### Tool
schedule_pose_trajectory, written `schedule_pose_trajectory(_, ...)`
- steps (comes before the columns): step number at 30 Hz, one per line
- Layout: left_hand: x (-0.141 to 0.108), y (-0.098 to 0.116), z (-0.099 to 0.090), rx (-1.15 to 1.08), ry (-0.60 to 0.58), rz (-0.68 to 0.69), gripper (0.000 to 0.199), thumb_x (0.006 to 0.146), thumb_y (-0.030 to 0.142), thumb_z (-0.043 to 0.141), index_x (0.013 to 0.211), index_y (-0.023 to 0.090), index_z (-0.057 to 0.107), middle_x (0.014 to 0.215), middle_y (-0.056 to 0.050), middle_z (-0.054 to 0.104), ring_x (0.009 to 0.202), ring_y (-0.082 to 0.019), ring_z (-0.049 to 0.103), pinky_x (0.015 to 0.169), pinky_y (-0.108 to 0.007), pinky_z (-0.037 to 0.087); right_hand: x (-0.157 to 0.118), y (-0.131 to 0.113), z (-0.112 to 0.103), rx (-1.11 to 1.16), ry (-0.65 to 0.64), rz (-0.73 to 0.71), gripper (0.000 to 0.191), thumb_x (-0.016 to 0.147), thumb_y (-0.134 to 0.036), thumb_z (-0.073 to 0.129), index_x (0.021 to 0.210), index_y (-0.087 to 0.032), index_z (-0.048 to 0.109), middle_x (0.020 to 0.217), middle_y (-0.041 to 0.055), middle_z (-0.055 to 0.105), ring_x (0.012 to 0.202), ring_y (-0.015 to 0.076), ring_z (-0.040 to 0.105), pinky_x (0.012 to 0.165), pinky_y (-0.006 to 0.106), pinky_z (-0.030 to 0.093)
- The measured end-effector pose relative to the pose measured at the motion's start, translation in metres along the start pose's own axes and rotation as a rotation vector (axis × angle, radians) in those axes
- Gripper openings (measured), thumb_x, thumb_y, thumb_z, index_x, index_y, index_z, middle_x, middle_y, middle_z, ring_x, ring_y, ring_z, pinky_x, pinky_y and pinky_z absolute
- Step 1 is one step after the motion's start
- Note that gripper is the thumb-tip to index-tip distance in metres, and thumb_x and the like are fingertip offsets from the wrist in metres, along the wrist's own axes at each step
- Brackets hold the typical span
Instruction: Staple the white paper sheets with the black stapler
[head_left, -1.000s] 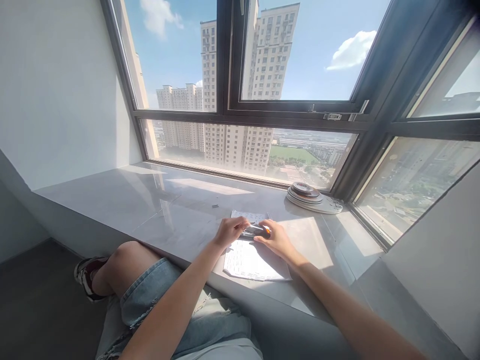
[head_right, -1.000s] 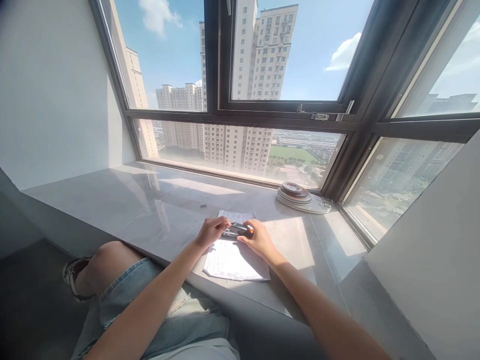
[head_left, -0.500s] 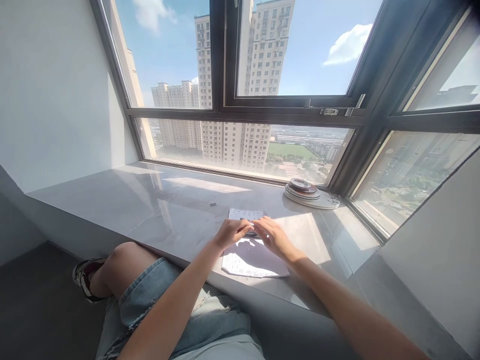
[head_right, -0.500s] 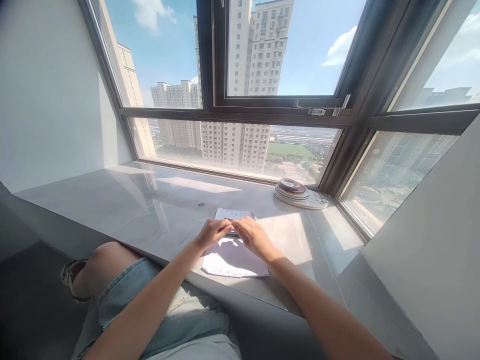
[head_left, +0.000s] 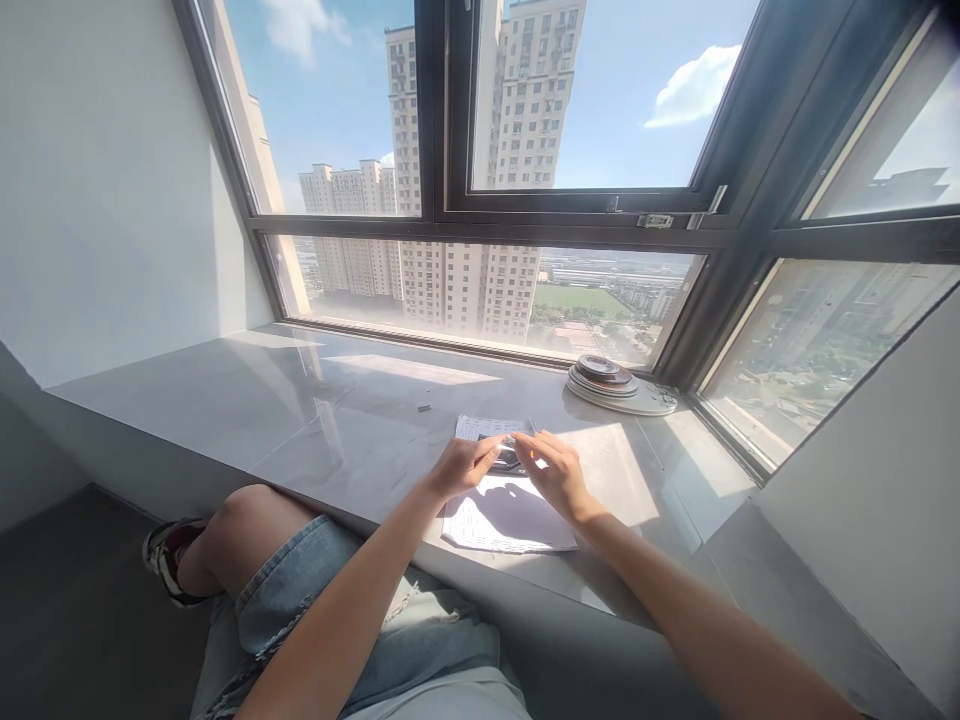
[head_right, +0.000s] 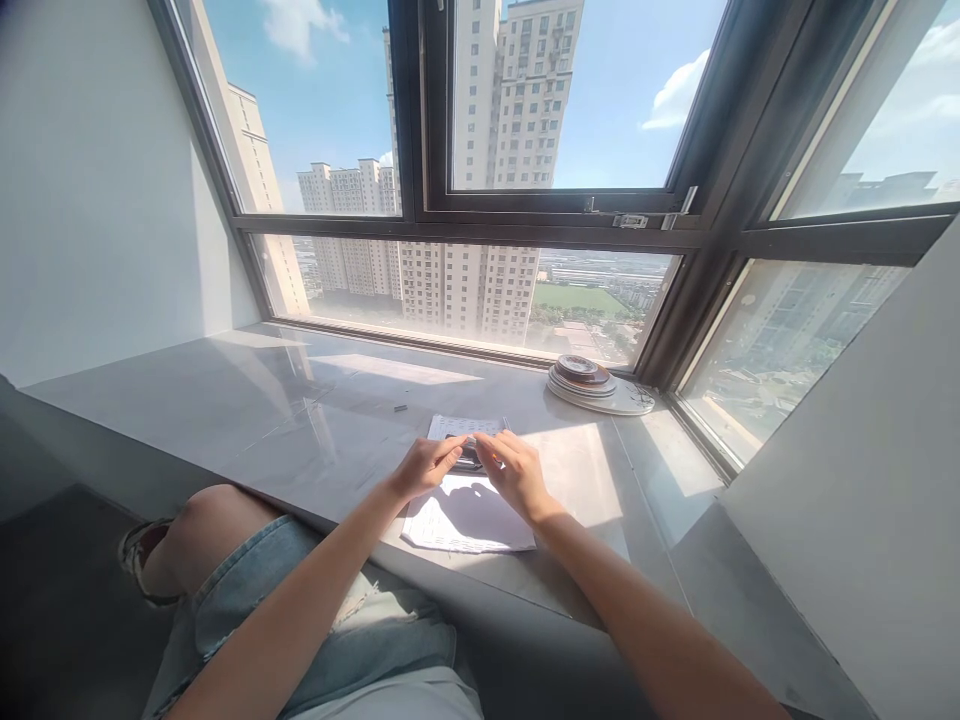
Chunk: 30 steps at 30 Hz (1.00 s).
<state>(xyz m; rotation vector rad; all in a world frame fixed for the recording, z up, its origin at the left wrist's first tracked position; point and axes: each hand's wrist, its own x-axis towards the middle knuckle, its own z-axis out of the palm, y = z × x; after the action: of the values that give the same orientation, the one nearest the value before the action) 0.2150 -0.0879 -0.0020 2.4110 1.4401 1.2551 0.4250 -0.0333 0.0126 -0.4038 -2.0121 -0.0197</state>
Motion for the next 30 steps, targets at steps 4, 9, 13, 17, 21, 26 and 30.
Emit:
schedule_pose_trajectory(4, -0.002, -0.003, 0.002, 0.004, -0.029, 0.032, 0.046, 0.101, 0.033, 0.043, 0.141, 0.017, 0.062, 0.055, 0.005, 0.049, 0.050, -0.011, 0.044, 0.056, -0.022, 0.037, 0.000, -0.003, 0.002, -0.020, 0.007, -0.013, 0.020, 0.103, -0.023, 0.054, 0.108, -0.020, 0.073, 0.070, 0.0026, 0.068, 0.061, 0.0142, 0.057, 0.062, 0.028, 0.047)
schedule_pose_trajectory(9, -0.002, 0.001, 0.000, -0.021, -0.076, 0.025, 0.053, 0.097, 0.029, 0.046, 0.148, 0.017, 0.054, 0.059, 0.005, 0.052, 0.055, -0.011, 0.047, 0.059, -0.022, 0.039, -0.002, -0.004, 0.004, -0.053, 0.024, -0.040, 0.019, 0.102, -0.025, 0.057, 0.106, -0.019, 0.074, 0.065, 0.0019, 0.065, 0.057, 0.0134, 0.054, 0.059, 0.027, 0.045)
schedule_pose_trajectory(13, -0.002, 0.003, -0.002, -0.029, -0.096, 0.018, 0.056, 0.095, 0.027, 0.048, 0.150, 0.018, 0.052, 0.059, 0.006, 0.052, 0.055, -0.011, 0.047, 0.060, -0.022, 0.040, -0.003, -0.005, 0.004, -0.072, 0.029, -0.102, 0.017, 0.100, -0.022, 0.061, 0.110, -0.019, 0.074, 0.065, 0.0016, 0.065, 0.054, 0.0129, 0.051, 0.055, 0.027, 0.041)
schedule_pose_trajectory(17, -0.002, 0.003, -0.001, -0.040, -0.113, 0.007, 0.059, 0.092, 0.024, 0.050, 0.151, 0.019, 0.050, 0.061, 0.006, 0.054, 0.054, -0.011, 0.046, 0.060, -0.022, 0.040, -0.005, -0.008, 0.005, -0.096, 0.008, -0.148, 0.020, 0.099, -0.018, 0.060, 0.114, -0.020, 0.074, 0.063, 0.0008, 0.064, 0.053, 0.0127, 0.050, 0.055, 0.028, 0.039)
schedule_pose_trajectory(21, -0.002, 0.002, -0.001, -0.048, -0.113, 0.006, 0.060, 0.092, 0.023, 0.050, 0.151, 0.019, 0.050, 0.064, 0.005, 0.058, 0.057, -0.011, 0.050, 0.061, -0.022, 0.041, -0.006, -0.010, 0.007, -0.127, 0.022, -0.196, 0.022, 0.099, -0.017, 0.059, 0.115, -0.020, 0.074, 0.060, -0.0002, 0.061, 0.052, 0.0129, 0.049, 0.055, 0.028, 0.038)
schedule_pose_trajectory(26, -0.002, 0.000, 0.000, -0.031, -0.108, 0.011, 0.059, 0.092, 0.023, 0.049, 0.151, 0.021, 0.050, 0.061, 0.006, 0.055, 0.057, -0.011, 0.051, 0.061, -0.021, 0.041, -0.006, -0.013, 0.007, -0.148, 0.021, -0.204, 0.023, 0.100, -0.016, 0.057, 0.116, -0.020, 0.073, 0.060, 0.0000, 0.061, 0.051, 0.0128, 0.049, 0.054, 0.028, 0.039)
schedule_pose_trajectory(30, -0.002, 0.000, 0.001, -0.027, -0.101, 0.015, 0.060, 0.091, 0.022, 0.048, 0.151, 0.020, 0.051, 0.060, 0.006, 0.054, 0.055, -0.011, 0.049, 0.061, -0.021, 0.042, -0.008, -0.012, 0.008, -0.110, 0.018, -0.204, 0.024, 0.098, -0.012, 0.058, 0.117, -0.020, 0.071, 0.062, 0.0002, 0.063, 0.053, 0.0123, 0.050, 0.054, 0.028, 0.039)
